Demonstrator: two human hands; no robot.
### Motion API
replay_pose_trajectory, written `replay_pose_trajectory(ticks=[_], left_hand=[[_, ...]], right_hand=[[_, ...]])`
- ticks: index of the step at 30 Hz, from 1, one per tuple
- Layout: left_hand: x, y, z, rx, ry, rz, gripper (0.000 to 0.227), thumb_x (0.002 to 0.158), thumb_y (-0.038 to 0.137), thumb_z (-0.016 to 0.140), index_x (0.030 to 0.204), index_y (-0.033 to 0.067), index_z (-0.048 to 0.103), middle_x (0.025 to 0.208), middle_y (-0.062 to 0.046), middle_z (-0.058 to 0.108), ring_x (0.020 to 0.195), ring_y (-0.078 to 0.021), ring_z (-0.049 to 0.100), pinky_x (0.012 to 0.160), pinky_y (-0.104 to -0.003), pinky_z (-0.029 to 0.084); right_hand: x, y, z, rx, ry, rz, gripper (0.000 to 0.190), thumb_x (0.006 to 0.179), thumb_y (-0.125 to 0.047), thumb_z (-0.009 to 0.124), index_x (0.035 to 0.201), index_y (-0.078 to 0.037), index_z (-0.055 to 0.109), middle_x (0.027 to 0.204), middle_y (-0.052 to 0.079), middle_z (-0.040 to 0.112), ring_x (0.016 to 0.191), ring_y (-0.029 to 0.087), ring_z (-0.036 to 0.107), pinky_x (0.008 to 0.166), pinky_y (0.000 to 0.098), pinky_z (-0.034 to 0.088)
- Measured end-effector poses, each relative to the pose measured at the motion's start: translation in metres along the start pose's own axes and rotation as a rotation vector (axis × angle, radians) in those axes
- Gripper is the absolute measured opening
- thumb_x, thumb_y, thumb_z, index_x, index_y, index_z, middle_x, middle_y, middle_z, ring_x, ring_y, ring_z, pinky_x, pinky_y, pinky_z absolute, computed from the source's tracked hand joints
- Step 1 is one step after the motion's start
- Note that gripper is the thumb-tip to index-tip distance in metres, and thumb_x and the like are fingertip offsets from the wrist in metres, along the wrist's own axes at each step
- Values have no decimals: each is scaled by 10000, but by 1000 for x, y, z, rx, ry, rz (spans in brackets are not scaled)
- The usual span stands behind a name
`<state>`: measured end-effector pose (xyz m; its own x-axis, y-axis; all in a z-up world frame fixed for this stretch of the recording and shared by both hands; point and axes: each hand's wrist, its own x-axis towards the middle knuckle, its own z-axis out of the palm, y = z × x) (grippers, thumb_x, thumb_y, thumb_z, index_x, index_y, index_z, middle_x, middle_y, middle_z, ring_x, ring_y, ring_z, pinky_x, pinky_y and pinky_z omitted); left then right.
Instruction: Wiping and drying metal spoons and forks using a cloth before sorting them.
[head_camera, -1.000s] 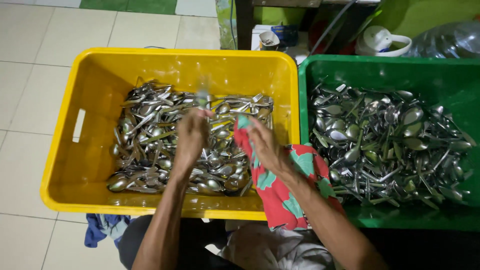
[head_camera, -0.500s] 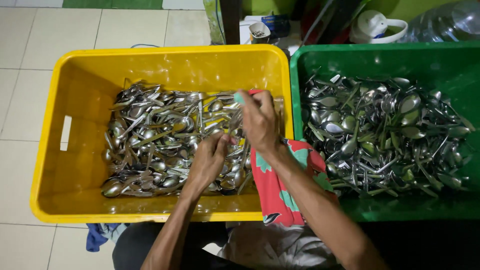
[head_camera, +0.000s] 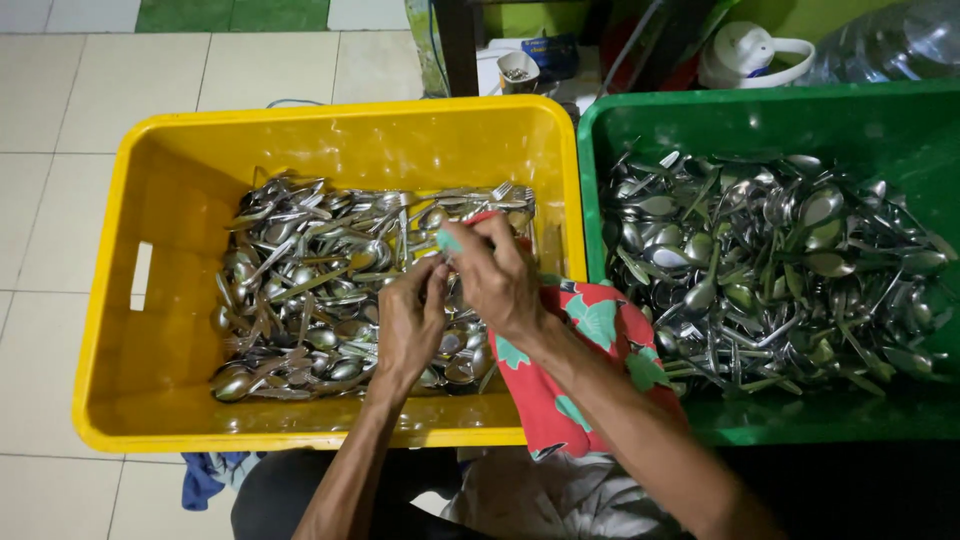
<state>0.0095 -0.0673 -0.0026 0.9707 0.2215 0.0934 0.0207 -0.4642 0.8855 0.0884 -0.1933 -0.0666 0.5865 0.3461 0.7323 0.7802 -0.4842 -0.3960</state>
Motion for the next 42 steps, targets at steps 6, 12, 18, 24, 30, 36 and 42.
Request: replay_pose_trajectory(ticks=[6, 12, 18, 24, 30, 36, 42], left_hand=[[-21, 11, 5, -70, -73, -119, 250, 1026, 65, 519, 1074, 49, 763, 677, -141, 704, 507, -167, 476, 533, -322, 442], [-14, -15, 32, 28, -54, 4, 423, 996, -75, 439, 1399, -59, 564, 865, -196, 646, 718, -253, 561, 662, -375, 479], [-3, 7, 13, 0, 63, -10, 314, 1051, 232, 508, 1231, -3, 612, 1084, -204, 588, 1068, -406, 658, 938, -576, 576], [13, -12, 12, -574, -105, 4, 414, 1098, 181, 379, 1410, -71, 480, 1256, -291, 666, 1260, -450, 592, 1133, -609, 365], [16, -2, 4, -487, 74, -67, 404, 1103, 145, 319, 1333, -55, 583, 1257, -315, 655, 1228, -467, 617, 1128, -639, 349], [23, 6, 8, -345, 204, 27, 360, 1108, 136, 373, 1288, -6, 650, 1179, -254, 702, 1158, -411, 657, 1074, -578, 424], [35, -11, -8, -358, 315, -14, 368, 1117, 122, 330, 1274, -5, 637, 1189, -284, 696, 1170, -438, 667, 1110, -655, 371]], right_hand=[[-2, 26, -15, 355, 80, 571, 220, 1066, -64, 503, 1212, 2, 654, 900, 116, 550, 748, 241, 580, 670, 332, 517], [28, -36, -42, 731, -90, 973, 519, 975, -466, 653, 1173, 14, 645, 854, 161, 618, 758, 264, 549, 744, 413, 489], [-1, 4, -27, 514, -229, 1228, 324, 866, -512, 728, 977, -209, 755, 827, 9, 692, 833, 192, 684, 802, 339, 499], [-3, -23, -27, 764, -434, 881, 397, 961, -318, 717, 629, -139, 593, 515, -12, 570, 528, 85, 551, 567, 223, 462], [1, -29, -30, 395, -147, 729, 313, 1087, -321, 487, 1016, -33, 587, 735, 246, 625, 711, 363, 690, 677, 462, 539], [-15, -56, -12, 514, -250, 620, 273, 1042, -223, 542, 1238, -39, 589, 875, 261, 672, 837, 420, 705, 731, 497, 549], [-18, -54, -10, 591, -390, 552, 242, 1006, -191, 620, 1164, -20, 551, 822, 261, 656, 742, 424, 683, 655, 457, 507]])
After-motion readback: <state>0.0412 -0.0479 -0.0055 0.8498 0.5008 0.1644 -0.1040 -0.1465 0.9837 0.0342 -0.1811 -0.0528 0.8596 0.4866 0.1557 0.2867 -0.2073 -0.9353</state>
